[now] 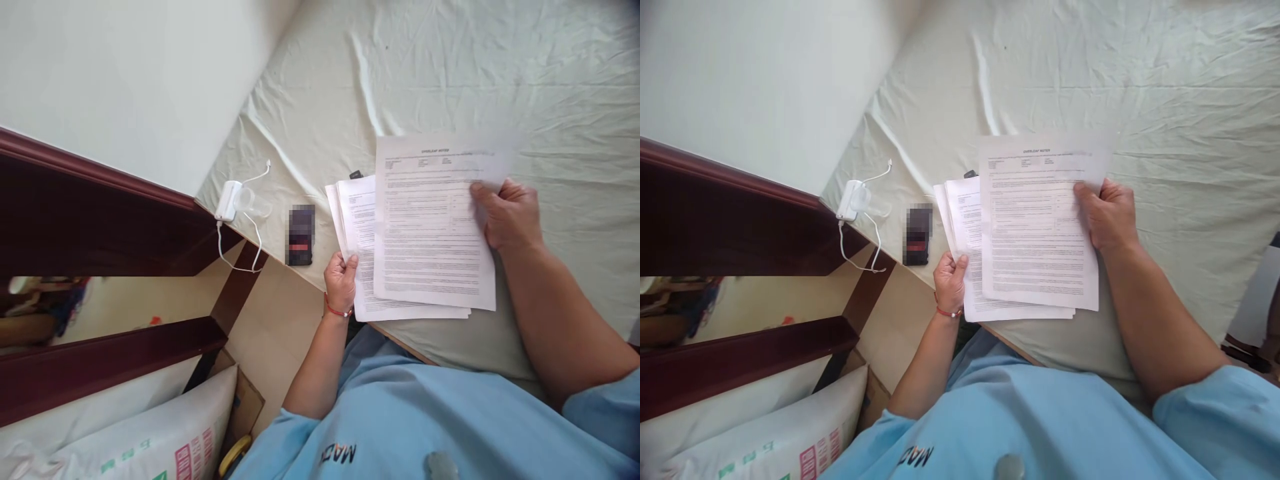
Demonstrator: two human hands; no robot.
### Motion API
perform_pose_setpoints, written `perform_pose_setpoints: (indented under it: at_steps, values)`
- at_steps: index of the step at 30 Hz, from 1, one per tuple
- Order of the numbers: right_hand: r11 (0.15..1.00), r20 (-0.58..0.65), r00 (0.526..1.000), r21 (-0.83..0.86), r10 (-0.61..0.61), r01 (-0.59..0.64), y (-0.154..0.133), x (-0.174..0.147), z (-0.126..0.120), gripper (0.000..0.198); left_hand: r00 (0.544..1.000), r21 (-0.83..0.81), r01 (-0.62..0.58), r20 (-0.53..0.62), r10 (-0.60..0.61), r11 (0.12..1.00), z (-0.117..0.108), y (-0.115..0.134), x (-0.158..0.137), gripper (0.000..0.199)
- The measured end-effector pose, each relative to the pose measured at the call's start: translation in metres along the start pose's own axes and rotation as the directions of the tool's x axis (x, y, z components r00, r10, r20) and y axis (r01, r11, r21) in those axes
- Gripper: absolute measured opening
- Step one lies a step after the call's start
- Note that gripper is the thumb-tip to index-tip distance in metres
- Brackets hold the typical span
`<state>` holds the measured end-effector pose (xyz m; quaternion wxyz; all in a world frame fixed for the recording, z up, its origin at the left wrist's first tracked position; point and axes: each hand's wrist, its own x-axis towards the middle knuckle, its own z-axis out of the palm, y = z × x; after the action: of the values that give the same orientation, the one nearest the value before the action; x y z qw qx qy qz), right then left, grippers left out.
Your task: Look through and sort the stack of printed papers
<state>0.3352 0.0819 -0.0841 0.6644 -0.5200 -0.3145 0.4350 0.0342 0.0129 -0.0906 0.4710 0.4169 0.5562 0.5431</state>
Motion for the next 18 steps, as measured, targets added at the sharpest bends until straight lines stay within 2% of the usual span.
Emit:
perform_pose_setpoints:
  at_steps: [4,7,10,13,16,18]
  values:
    - [0.994,0.037,0.998,-0.097,0.049,-0.046,0.002,-0.001,-0.004,0.016,1.0,-0.018,0.021,-0.006,-0.021,1.0,0.0,0.002,0.001,0.049]
    - [0.956,0.023,1.0,-0.292,-0.008,0.014,0.005,0.0,-0.009,0.02,1.0,0.01,0.017,-0.008,-0.017,1.0,-0.001,0.001,0.0,0.048]
    - [0.922,0.076,0.995,-0.378,-0.064,0.088,0.005,0.003,-0.013,0.03,1.0,0.049,-0.004,-0.02,0.005,0.999,-0.003,0.0,0.0,0.048]
    - [0.896,0.171,0.985,-0.434,-0.017,0.091,0.001,0.004,-0.015,0.033,0.999,0.054,-0.024,-0.04,0.026,0.998,-0.003,-0.003,-0.001,0.048]
    - [0.864,0.236,0.97,-0.499,0.059,0.068,0.0,0.003,-0.014,0.024,0.999,0.052,-0.032,-0.042,0.034,0.998,-0.003,-0.004,-0.001,0.048]
    - [0.883,0.265,0.961,-0.466,0.076,0.059,0.002,0.002,-0.013,0.019,0.998,0.052,-0.043,-0.042,0.045,0.998,-0.003,-0.005,-0.001,0.047]
